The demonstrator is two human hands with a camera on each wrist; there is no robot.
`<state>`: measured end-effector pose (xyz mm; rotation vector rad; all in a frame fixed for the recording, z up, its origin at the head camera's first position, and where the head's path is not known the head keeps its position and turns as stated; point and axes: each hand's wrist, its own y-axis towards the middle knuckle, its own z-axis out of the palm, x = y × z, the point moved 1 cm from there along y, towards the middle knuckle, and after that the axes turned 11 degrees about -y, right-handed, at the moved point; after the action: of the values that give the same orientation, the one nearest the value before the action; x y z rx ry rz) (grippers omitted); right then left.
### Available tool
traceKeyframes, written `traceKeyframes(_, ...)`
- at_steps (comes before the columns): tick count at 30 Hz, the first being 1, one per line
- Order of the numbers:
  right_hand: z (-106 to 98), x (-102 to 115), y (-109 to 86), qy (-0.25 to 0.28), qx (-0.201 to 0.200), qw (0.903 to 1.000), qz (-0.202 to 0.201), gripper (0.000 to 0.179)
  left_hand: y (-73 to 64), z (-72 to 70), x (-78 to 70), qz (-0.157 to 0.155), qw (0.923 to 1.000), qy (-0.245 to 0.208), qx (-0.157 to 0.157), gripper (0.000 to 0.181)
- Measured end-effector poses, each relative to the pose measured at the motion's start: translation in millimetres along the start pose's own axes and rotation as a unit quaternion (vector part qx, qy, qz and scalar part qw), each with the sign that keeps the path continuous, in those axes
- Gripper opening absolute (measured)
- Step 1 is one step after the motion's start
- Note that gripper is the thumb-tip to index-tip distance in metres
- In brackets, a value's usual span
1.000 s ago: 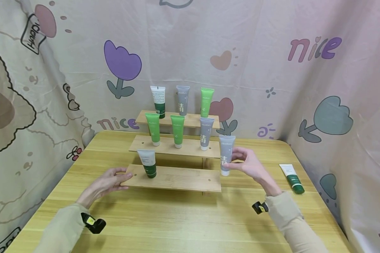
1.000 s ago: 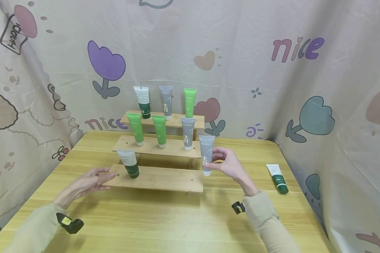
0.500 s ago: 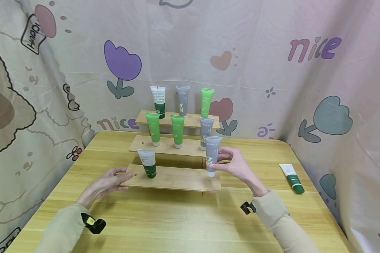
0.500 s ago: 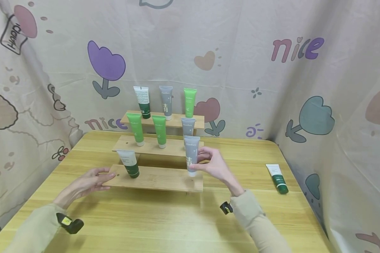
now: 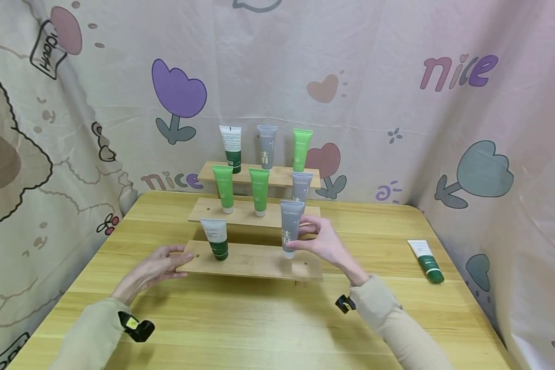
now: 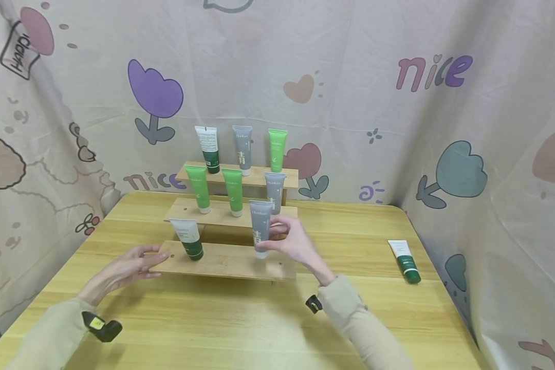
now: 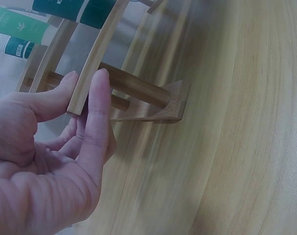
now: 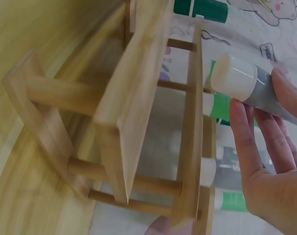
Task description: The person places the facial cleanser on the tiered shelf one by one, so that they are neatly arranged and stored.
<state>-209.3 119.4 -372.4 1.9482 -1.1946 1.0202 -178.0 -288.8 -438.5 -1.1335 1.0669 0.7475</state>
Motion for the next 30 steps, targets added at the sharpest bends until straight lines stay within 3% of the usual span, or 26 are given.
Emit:
traceKeyframes(18,38,9,18.2,0.005,0.004,0.9989,-0.047,0.044,0.4,-0.4,0.4,-0.002,1.0,-0.004,0.006,0.077)
traceKeyframes(30,54,8,27.3,0.01,0.01,0.9995,-0.027,0.044,0.0,-0.7,0.4,-0.002,1.0,-0.005,0.002,0.076)
